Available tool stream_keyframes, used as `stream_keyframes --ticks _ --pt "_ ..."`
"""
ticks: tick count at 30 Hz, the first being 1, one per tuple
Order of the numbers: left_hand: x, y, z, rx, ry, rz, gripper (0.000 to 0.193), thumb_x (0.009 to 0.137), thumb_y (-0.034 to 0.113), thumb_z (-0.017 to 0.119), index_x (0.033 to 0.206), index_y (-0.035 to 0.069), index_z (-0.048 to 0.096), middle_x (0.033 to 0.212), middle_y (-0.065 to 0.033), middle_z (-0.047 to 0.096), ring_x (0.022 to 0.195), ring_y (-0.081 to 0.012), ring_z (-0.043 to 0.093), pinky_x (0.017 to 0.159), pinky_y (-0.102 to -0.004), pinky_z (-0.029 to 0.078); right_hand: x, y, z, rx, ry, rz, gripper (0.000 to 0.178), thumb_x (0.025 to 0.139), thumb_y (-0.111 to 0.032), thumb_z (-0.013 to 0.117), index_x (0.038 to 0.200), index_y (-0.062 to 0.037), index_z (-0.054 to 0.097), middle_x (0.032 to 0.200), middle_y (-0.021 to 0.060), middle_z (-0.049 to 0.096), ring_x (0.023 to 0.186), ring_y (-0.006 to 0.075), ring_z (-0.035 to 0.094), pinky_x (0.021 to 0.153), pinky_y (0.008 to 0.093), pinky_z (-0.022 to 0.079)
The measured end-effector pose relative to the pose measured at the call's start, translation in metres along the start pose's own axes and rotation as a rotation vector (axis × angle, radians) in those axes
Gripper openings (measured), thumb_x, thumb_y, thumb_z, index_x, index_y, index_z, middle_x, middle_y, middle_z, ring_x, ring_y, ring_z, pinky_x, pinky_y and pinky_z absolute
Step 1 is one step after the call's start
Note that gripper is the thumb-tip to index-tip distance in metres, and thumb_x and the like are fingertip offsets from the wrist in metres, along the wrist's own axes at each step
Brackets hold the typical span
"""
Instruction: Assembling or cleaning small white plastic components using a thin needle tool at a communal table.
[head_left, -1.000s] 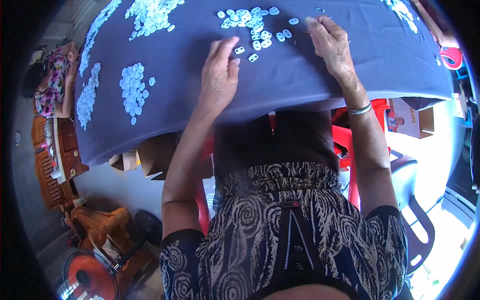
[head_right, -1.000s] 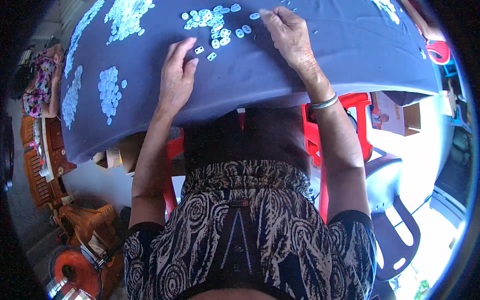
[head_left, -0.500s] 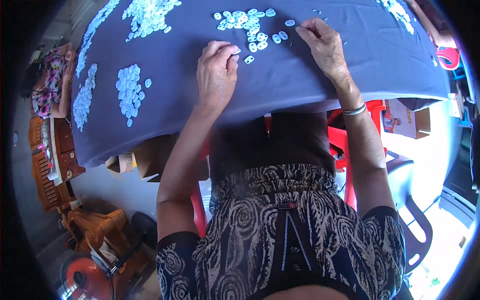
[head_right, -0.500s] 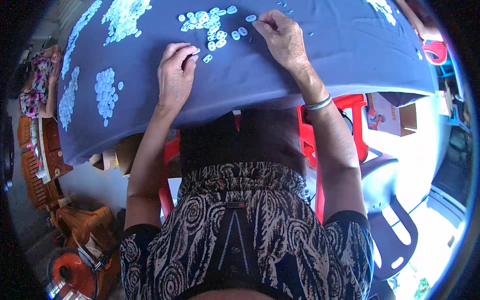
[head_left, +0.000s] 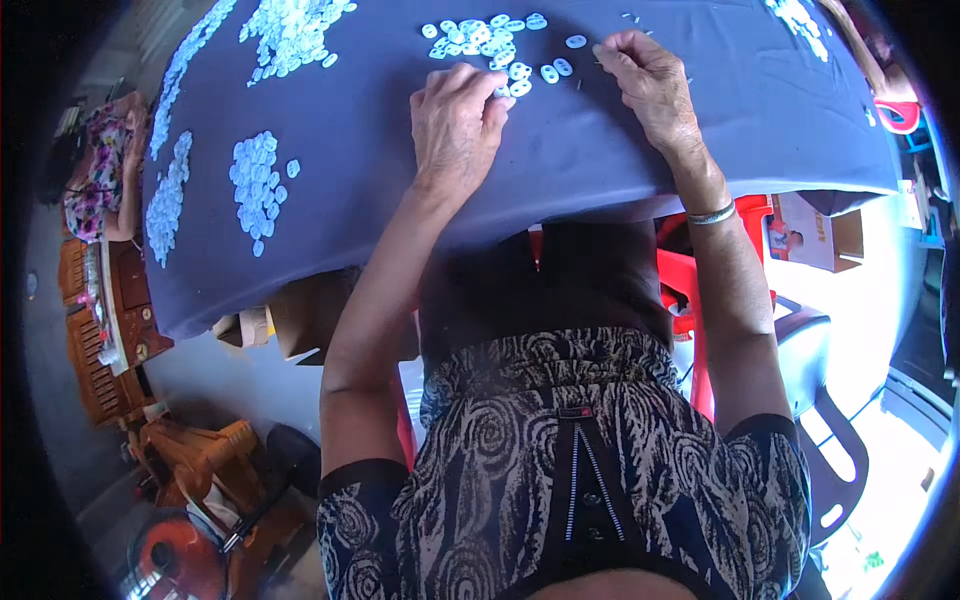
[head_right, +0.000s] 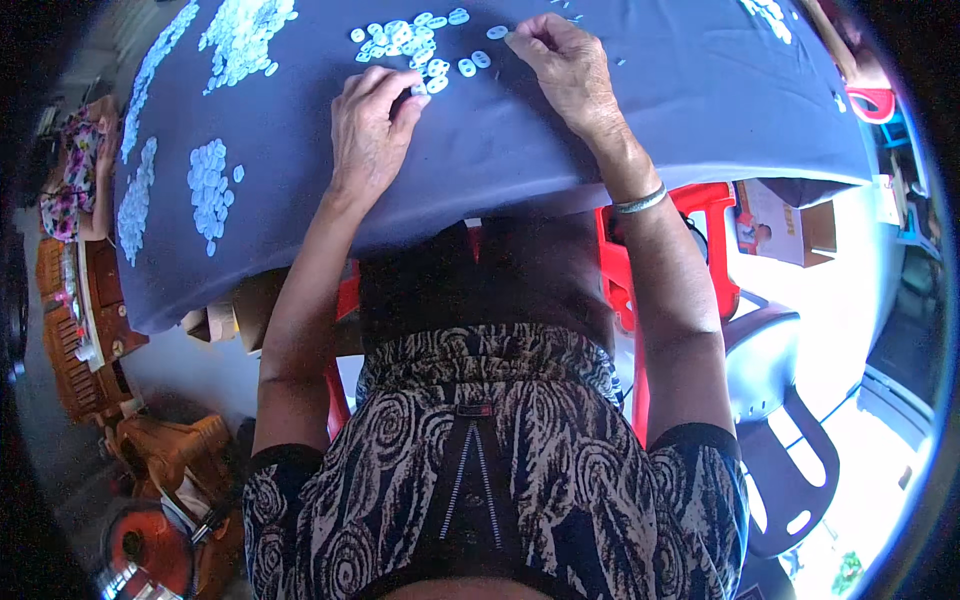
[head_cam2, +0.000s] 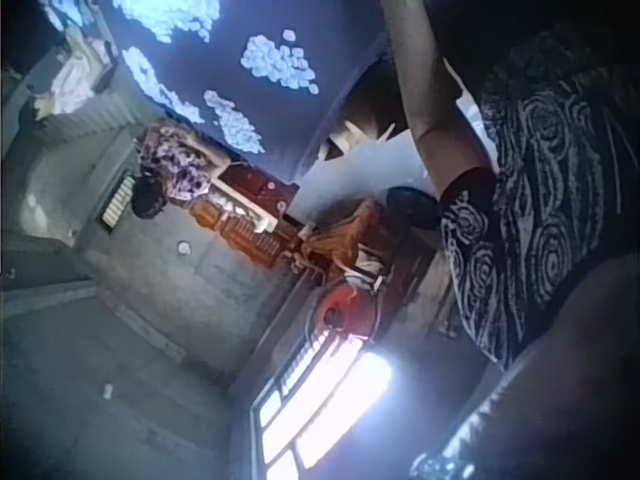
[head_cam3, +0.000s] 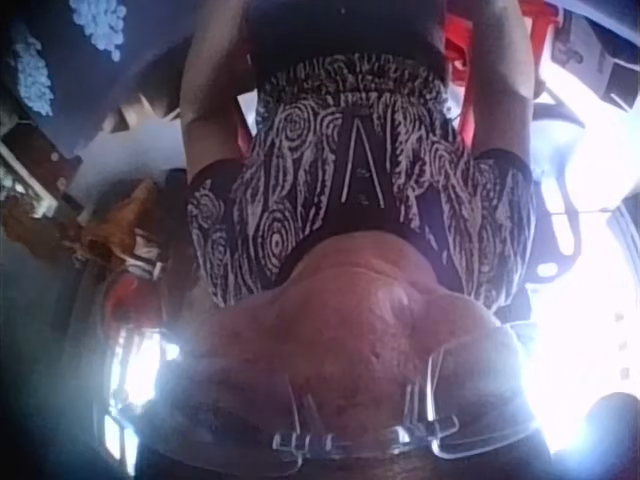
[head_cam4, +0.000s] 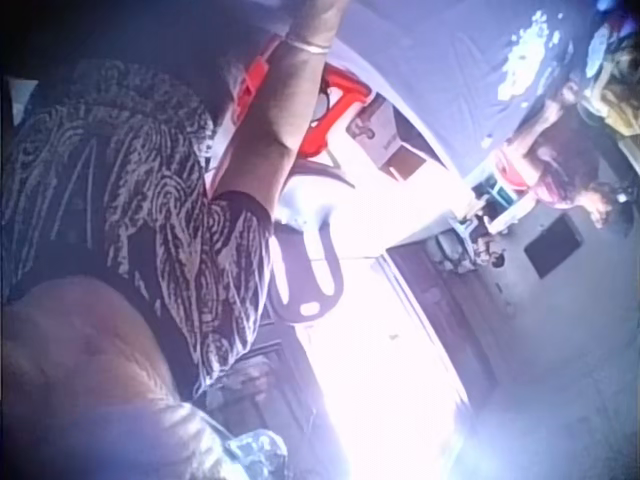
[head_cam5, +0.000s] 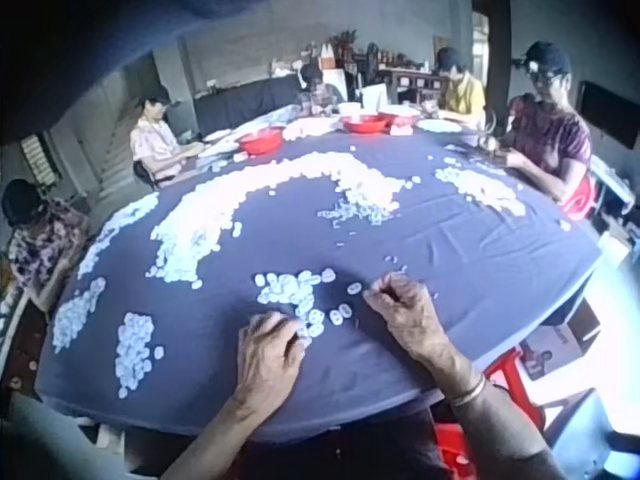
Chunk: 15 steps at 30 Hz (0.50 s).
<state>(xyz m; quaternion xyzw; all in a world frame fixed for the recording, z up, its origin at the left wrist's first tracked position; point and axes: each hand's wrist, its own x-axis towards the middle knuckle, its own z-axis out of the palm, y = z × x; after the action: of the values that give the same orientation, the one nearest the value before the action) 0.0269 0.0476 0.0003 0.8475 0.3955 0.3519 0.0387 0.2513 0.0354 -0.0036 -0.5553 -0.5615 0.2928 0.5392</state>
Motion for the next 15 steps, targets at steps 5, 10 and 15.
stream_keyframes --ticks 5,10,15 --pt "0.006 -0.004 0.003 0.034 -0.028 0.018 0.014 0.075 0.01 0.064 0.089 0.011 0.065 0.082 -0.0036 0.057 0.08 -0.0249 0.055 0.07 -0.0389 0.041 -0.004 -0.013 0.001 0.036 -0.017 0.098 0.014 0.087 -0.023 0.062 0.085 -0.009 0.062 0.067 -0.0091 0.046 0.056 -0.0014 0.036 0.047 0.0155 0.029" --pt "0.005 -0.006 -0.001 -0.296 0.083 -0.158 0.014 0.078 0.004 0.061 0.092 0.008 0.065 0.082 -0.0069 0.062 0.079 -0.0272 0.061 0.069 -0.0362 0.048 -0.003 -0.011 0.001 0.068 -0.053 0.117 0.013 0.087 -0.023 0.062 0.086 -0.0092 0.062 0.067 -0.0091 0.046 0.056 -0.0015 0.035 0.047 0.0158 0.028" --pt "0.006 -0.01 -0.003 -0.585 0.173 -0.292 0.01 0.084 0.007 0.061 0.093 0.003 0.065 0.082 -0.0077 0.066 0.072 -0.0155 0.062 0.068 -0.0254 0.048 0.0 0.001 -0.001 0.009 -0.031 0.009 0.015 0.087 -0.024 0.063 0.085 -0.0088 0.062 0.067 -0.0092 0.046 0.056 -0.001 0.035 0.047 0.016 0.028"
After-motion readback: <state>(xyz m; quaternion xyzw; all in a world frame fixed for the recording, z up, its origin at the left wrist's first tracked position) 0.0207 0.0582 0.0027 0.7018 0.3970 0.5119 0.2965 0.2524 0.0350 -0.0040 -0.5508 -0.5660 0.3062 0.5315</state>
